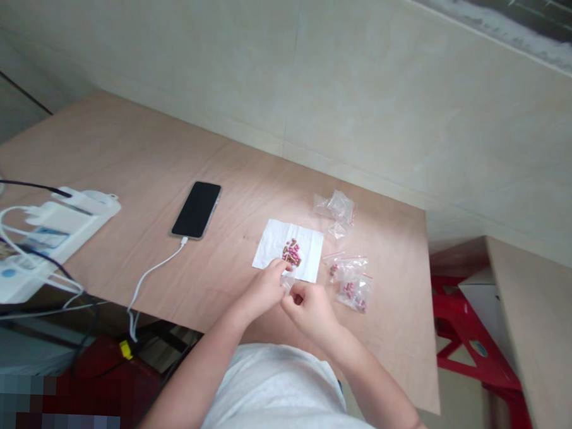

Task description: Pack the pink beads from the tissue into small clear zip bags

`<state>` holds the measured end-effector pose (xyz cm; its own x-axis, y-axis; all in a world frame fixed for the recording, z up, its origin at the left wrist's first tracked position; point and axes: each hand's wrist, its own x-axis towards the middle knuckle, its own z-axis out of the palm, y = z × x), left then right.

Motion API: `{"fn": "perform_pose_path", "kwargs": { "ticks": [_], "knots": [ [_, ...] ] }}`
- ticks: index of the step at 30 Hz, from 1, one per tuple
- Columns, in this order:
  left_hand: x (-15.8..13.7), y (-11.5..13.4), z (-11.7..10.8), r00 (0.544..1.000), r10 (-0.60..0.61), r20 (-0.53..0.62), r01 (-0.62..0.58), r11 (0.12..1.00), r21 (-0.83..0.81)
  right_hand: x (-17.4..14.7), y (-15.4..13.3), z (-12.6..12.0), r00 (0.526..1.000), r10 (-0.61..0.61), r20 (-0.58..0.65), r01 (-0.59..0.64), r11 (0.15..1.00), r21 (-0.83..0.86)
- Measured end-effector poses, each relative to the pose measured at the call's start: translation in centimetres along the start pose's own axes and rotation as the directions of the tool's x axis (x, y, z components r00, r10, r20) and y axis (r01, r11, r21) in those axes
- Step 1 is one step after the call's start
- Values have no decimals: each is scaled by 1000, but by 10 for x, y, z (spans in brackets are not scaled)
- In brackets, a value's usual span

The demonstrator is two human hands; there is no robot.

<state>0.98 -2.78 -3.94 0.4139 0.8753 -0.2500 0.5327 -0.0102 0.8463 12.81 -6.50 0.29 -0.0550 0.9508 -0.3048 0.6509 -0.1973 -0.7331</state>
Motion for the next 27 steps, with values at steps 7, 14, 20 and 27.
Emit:
{"fn": "perform_pose_path", "kwargs": {
  "ticks": [7,14,20,27],
  "knots": [
    [-1,-9,2,994,58,97,-57,998,-18,-3,0,-2,1000,29,11,-29,999,28],
    [-8,-2,-20,983,161,84,-149,979,-140,0,6,-9,994,109,-26,-105,987,120],
    [-21,12,-34,968,92,232,-15,949,-315,14,9,-20,970,221,98,-239,820,520],
    [-13,-10,-24,999,-2,43,13,965,-262,39,28,3,983,166,77,-178,770,612]
  ]
}}
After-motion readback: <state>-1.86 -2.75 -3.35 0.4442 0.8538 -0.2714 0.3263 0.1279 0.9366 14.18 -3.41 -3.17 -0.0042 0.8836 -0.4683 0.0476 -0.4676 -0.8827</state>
